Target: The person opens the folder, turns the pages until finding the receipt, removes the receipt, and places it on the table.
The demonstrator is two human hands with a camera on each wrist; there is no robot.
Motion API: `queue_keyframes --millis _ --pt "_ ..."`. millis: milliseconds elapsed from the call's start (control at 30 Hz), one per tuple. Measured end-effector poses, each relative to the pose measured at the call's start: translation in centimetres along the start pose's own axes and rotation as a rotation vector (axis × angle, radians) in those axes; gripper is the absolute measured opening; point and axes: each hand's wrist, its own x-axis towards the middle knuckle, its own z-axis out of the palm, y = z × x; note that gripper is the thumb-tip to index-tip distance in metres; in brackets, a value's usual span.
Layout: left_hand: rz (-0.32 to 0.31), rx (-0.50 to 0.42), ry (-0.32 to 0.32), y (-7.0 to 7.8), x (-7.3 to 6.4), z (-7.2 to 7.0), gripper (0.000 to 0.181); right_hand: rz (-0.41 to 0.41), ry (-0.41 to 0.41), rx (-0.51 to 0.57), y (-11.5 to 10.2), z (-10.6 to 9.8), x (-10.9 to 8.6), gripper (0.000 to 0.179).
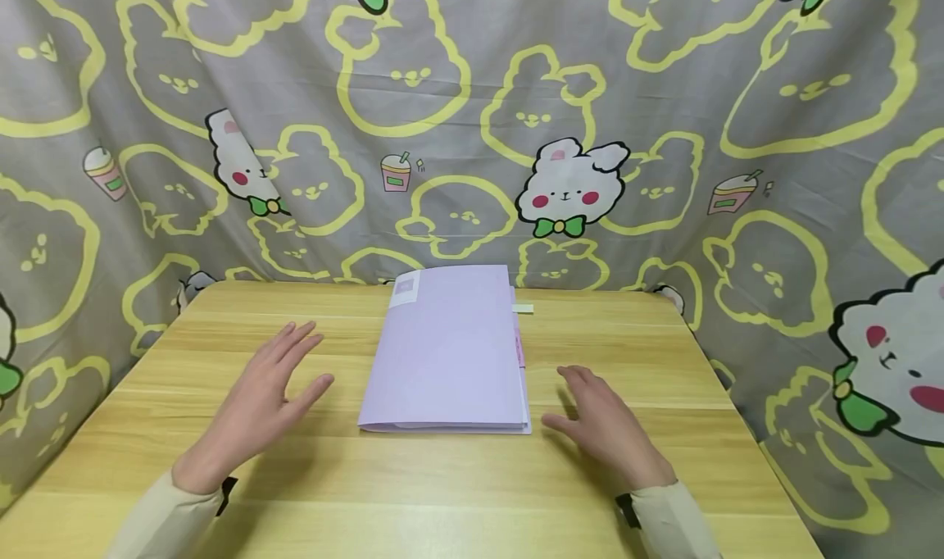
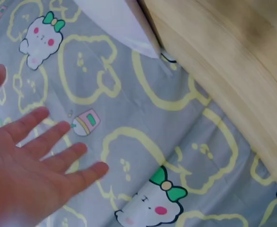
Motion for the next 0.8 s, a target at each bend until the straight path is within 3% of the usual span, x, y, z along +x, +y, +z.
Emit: queue_keyframes --millis 167,400,600,800 --pt "0.053 -0.041 -0.069 0.3 0.7 0.5 0.059 -0.053 -0.007 0.029 0.5 0.6 0.8 0.070" --pt "0.132 -0.057 -0.141 0.8 1.4 1.6 0.063 -0.190 -0.036 0.065 0.7 1.7 1.8 0.068" --pt "0.158 -0.080 -0.201 1.3 1.7 2.5 0.067 -0.223 -0.059 0.072 0.6 2.3 2.1 0.068" --pt "0.187 -0.076 -0.290 1.7 1.5 3.6 0.072 -0.195 -0.104 0.073 0.3 2.5 2.5 0.072"
